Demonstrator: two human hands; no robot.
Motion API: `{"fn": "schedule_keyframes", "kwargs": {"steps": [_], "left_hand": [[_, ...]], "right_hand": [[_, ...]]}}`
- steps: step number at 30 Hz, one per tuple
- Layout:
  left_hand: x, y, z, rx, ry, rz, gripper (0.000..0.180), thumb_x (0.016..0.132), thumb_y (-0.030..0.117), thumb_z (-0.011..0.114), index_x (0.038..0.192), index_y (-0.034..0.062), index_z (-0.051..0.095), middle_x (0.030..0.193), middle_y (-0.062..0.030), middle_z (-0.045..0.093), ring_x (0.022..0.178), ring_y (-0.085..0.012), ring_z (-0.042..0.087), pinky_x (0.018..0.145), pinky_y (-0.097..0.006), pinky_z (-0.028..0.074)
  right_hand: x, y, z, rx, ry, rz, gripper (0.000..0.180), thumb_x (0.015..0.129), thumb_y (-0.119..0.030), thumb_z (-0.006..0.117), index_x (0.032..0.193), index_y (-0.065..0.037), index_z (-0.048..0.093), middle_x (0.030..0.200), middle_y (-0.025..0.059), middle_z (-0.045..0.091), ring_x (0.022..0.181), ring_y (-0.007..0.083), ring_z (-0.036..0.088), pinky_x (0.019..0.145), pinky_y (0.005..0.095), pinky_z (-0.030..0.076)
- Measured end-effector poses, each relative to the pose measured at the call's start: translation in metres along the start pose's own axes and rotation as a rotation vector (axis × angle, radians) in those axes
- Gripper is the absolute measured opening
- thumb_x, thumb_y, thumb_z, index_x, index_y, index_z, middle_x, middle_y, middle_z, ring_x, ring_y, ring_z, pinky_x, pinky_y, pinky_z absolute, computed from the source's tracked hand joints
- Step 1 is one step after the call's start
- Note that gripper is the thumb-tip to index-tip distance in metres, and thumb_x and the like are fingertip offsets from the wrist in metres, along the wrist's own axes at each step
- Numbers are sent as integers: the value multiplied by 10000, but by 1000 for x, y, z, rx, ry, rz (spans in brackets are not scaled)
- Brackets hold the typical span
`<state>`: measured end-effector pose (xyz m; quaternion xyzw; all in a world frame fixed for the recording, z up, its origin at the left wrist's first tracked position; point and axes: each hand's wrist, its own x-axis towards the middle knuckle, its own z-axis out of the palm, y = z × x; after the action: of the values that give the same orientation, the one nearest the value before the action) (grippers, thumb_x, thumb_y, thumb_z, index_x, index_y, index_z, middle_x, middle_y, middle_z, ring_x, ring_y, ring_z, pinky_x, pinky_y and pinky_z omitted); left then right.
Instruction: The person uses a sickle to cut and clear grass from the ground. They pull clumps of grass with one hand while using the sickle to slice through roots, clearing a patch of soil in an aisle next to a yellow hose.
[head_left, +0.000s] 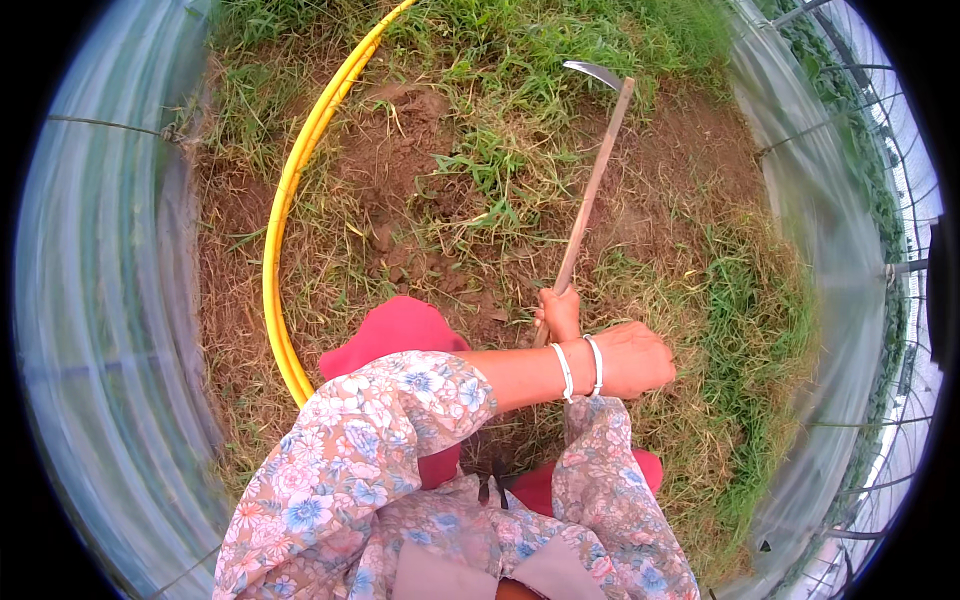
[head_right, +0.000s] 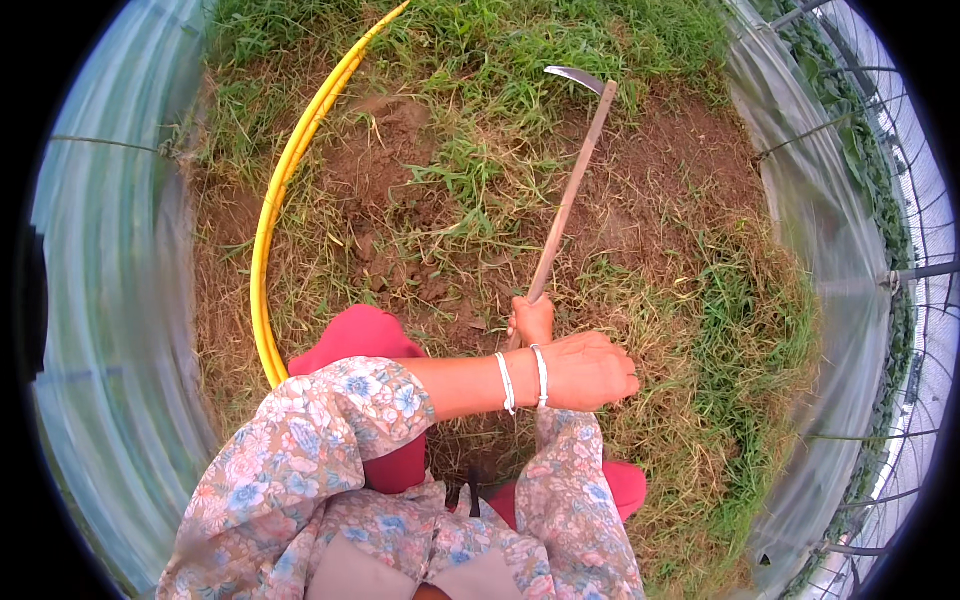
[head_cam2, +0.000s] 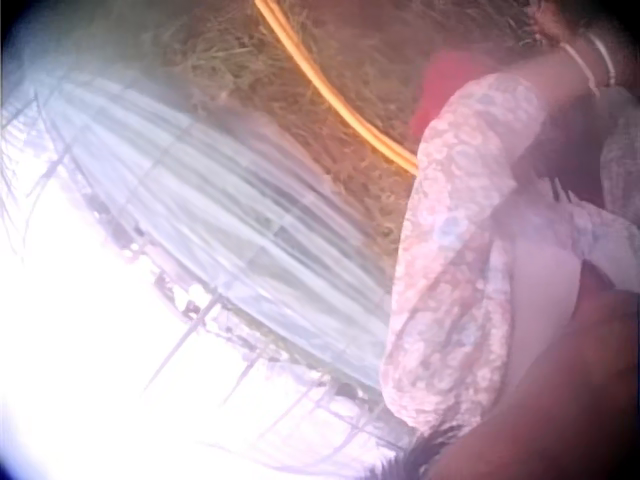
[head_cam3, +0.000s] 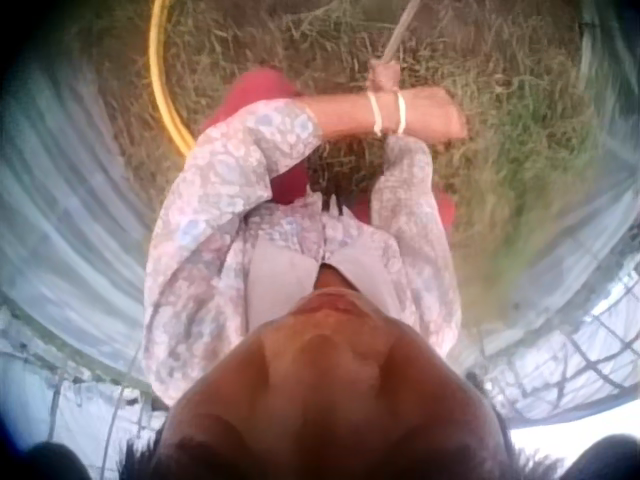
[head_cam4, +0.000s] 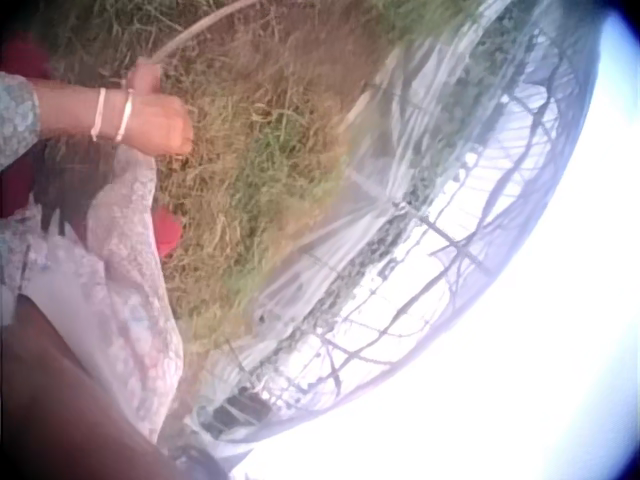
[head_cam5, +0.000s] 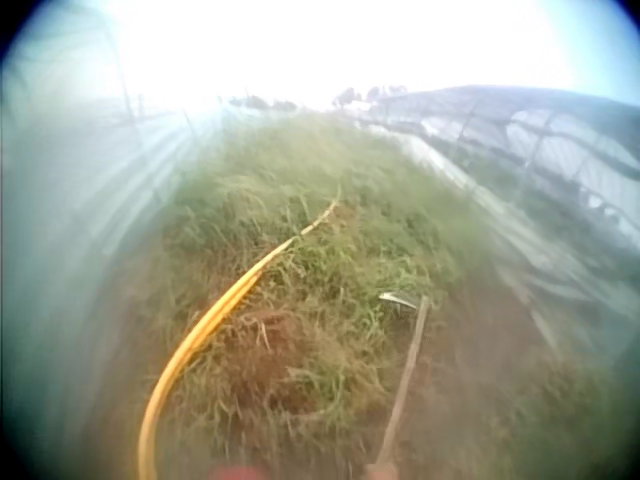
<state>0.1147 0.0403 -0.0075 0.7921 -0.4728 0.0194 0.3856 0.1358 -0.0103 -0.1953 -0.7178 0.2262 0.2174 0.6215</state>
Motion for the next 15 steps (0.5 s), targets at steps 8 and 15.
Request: {"fn": "schedule_keyframes", "kwargs": {"steps": [8,15], "left_hand": [[8,7,18,53,-95,-10,152,680,131,682,809,59,648,788,-86,641,823,-272,670,713,-376,544],[18,18,11,22,-29,29,84,701,72,649,767,25,629,729,-115,627,762,-310,668,663,-418,544]], "right_hand": [[-110,54,-239,-1116,-4,-345,287,791,-55,623,1044,13,505,779,222,628,696,367,633,592,430,504],[-239,6,-395,-1372,416,-98,350,748,-76,685,1054,-17,526,797,265,645,761,431,651,646,493,508]]}}
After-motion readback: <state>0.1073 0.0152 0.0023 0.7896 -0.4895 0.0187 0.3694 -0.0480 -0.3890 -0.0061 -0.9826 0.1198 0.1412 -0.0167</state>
